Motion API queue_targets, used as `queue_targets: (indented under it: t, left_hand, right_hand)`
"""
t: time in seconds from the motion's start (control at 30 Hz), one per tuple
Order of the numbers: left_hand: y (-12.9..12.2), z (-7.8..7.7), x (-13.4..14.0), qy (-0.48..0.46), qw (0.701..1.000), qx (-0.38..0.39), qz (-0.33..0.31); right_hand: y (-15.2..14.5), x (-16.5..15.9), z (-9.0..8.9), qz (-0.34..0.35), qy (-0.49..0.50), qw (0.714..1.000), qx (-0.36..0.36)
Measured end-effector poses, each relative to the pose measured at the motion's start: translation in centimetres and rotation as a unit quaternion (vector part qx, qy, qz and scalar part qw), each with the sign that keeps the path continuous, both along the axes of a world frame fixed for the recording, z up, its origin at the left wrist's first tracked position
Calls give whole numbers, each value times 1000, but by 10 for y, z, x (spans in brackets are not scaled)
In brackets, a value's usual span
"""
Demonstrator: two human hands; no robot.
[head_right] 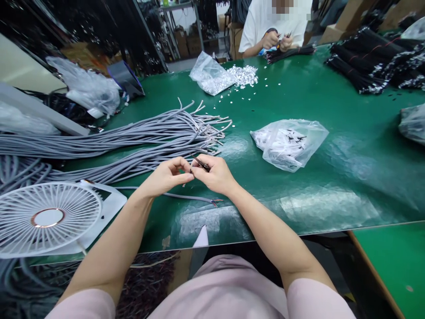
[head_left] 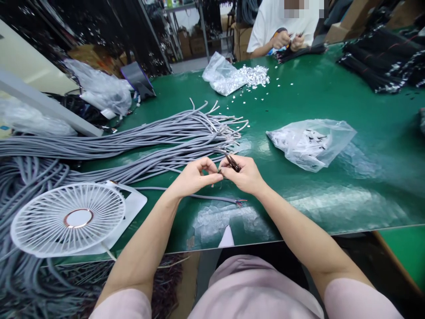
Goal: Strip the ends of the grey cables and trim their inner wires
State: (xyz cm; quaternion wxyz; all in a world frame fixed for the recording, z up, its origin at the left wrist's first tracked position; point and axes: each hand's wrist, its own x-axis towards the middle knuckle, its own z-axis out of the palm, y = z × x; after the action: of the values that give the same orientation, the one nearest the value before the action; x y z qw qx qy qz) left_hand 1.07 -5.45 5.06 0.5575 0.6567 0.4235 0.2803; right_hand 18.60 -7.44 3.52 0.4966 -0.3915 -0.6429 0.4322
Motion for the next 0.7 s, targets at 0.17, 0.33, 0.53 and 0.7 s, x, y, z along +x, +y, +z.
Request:
queue_targets:
  t: [0.17,0.33,0.53,0.7]
  left_hand:
    - [-6,-23,-5,-109,990,-87,-3]
    - [-7,-40,-9,-187,979,-83,-4]
    - [-6,-37,-7,-184,978,-95,1]
    - [-6,-36,-5,-187,976,-104,26]
  right_hand:
    - [1,-8,-8,68,146,976,-145]
    - [7,-22,-29,144,272,894,-325]
    - [10,-6,-22,112,111,956,-247]
    - [-8,24,-6,5,-197,980,-28]
